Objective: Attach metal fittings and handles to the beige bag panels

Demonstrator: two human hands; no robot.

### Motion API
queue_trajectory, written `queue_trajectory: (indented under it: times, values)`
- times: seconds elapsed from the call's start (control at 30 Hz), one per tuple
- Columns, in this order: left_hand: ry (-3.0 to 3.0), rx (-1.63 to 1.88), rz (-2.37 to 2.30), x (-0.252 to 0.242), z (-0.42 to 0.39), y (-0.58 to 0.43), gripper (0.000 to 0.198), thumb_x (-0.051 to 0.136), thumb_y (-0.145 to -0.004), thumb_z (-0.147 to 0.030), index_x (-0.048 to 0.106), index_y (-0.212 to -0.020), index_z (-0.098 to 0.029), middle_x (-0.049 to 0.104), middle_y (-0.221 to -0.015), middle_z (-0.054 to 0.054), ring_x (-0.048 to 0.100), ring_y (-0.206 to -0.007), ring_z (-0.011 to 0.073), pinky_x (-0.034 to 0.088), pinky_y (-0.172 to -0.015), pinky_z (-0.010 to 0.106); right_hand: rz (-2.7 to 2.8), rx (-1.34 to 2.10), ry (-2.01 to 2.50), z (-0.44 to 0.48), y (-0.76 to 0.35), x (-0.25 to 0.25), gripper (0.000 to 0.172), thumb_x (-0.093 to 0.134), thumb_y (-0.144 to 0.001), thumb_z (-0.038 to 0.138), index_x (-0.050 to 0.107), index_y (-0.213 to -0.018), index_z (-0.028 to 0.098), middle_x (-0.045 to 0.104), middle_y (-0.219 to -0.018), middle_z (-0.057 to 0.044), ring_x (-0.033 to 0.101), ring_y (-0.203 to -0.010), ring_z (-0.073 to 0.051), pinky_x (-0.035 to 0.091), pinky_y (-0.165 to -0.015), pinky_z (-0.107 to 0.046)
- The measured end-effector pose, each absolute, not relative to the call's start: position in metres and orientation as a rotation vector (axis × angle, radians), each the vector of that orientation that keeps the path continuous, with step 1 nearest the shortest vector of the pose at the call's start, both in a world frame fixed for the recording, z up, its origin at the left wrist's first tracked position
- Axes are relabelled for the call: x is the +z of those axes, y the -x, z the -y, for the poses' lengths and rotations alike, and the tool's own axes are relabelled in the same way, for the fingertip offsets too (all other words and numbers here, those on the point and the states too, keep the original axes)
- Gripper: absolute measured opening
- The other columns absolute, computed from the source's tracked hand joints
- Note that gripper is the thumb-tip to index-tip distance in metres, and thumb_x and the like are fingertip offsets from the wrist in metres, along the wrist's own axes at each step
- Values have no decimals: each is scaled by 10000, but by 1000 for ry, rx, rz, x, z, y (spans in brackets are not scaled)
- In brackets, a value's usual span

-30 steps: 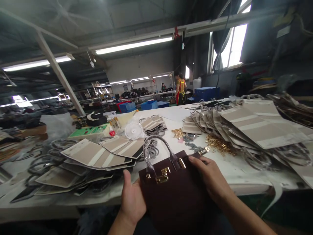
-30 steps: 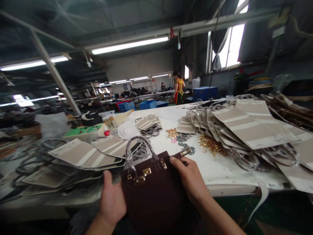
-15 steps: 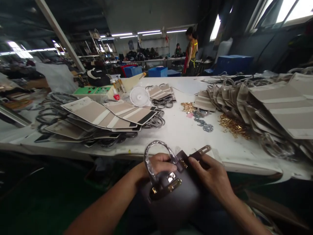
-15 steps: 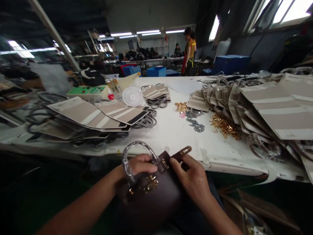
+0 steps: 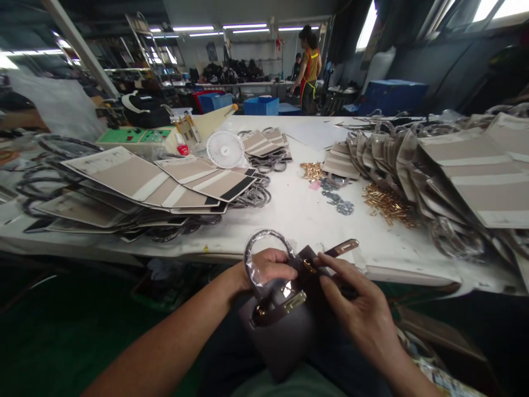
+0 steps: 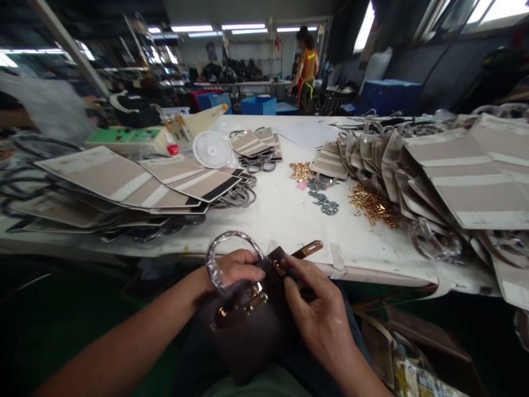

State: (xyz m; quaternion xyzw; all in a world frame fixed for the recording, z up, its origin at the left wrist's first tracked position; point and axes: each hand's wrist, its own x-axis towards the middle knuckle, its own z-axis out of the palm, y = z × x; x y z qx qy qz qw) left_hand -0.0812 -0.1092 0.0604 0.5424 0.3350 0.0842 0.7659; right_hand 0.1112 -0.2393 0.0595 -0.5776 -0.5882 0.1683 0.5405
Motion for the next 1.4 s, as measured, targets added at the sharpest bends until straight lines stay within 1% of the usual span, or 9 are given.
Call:
queue_trajectory:
  times: [0.13, 0.23, 0.37, 0.5, 0.77, 0.93, 1.17, 1.27, 1.4]
  values:
    - [-1227, 135, -649, 60, 110, 90, 373, 863, -711, -470, 786, -858, -137, 726, -759, 46, 624, -659, 160, 484, -640, 255, 1601, 303, 1376, 234, -126, 53, 76, 703, -977, 310, 746, -1000, 252, 743, -958, -49, 716, -844, -211, 563, -766, -316]
    - [-1289, 175, -562, 62, 114, 88, 384, 858, -749, -453, 799, -975, -148, 754, -879, 51, 657, -775, 181, 514, -764, 270, 1793, 233, 1493, 235, -131, 47, 155, 695, -997, 369, 699, -909, 241, 698, -860, -18, 673, -708, -180, 479, -663, -306]
    - [-1336, 186, -532, 71, 127, 84, 367, 832, -787, -461, 788, -968, -145, 745, -922, 63, 670, -859, 221, 525, -832, 303, 1892, 115, 1606, 239, -128, 43, 297, 612, -1045, 452, 629, -859, 221, 666, -747, 2, 640, -611, -168, 393, -603, -311]
    - [-1484, 210, -579, 81, 142, 85, 336, 719, -883, -469, 775, -1000, -159, 732, -975, 63, 663, -942, 247, 519, -885, 324, 1998, 2, 1579, 243, -123, 49, 382, 499, -1100, 417, 566, -782, 215, 622, -676, 0, 603, -550, -154, 326, -575, -325]
    - [-1703, 186, -556, 98, 157, 90, 254, 619, -973, -390, 712, -950, -155, 558, -763, -3, 481, -694, 138, 397, -631, 232, 2019, 191, 1315, 252, -132, 55, 360, 508, -1096, 253, 559, -743, 201, 556, -657, 10, 507, -566, -119, 331, -601, -290]
    - [-1791, 147, -471, 109, 155, 86, 245, 596, -993, -337, 715, -1063, -135, 534, -792, 0, 457, -719, 130, 401, -644, 219, 2047, 62, 1248, 254, -138, 54, 368, 547, -1067, 188, 537, -699, 198, 533, -620, 11, 455, -567, -130, 298, -610, -320]
    - [-1859, 133, -427, 120, 155, 78, 194, 664, -938, -306, 695, -986, -121, 528, -768, -15, 438, -690, 119, 389, -633, 229, 2011, 28, 1249, 254, -135, 55, 396, 560, -1055, 160, 515, -664, 199, 502, -584, 22, 407, -541, -125, 293, -611, -325]
    - [-1909, 169, -515, 118, 162, 75, 213, 594, -969, -291, 713, -952, -115, 499, -737, -19, 414, -669, 116, 365, -616, 232, 1944, 47, 1258, 256, -127, 51, 410, 549, -1055, 143, 509, -651, 197, 482, -572, 28, 405, -529, -118, 308, -611, -313]
    - [-1914, 217, -588, 110, 168, 75, 227, 582, -986, -289, 738, -1036, -133, 610, -822, 3, 513, -745, 138, 410, -668, 219, 1855, 20, 1308, 257, -118, 41, 418, 549, -1055, 152, 527, -640, 188, 489, -576, 19, 435, -530, -111, 321, -612, -298]
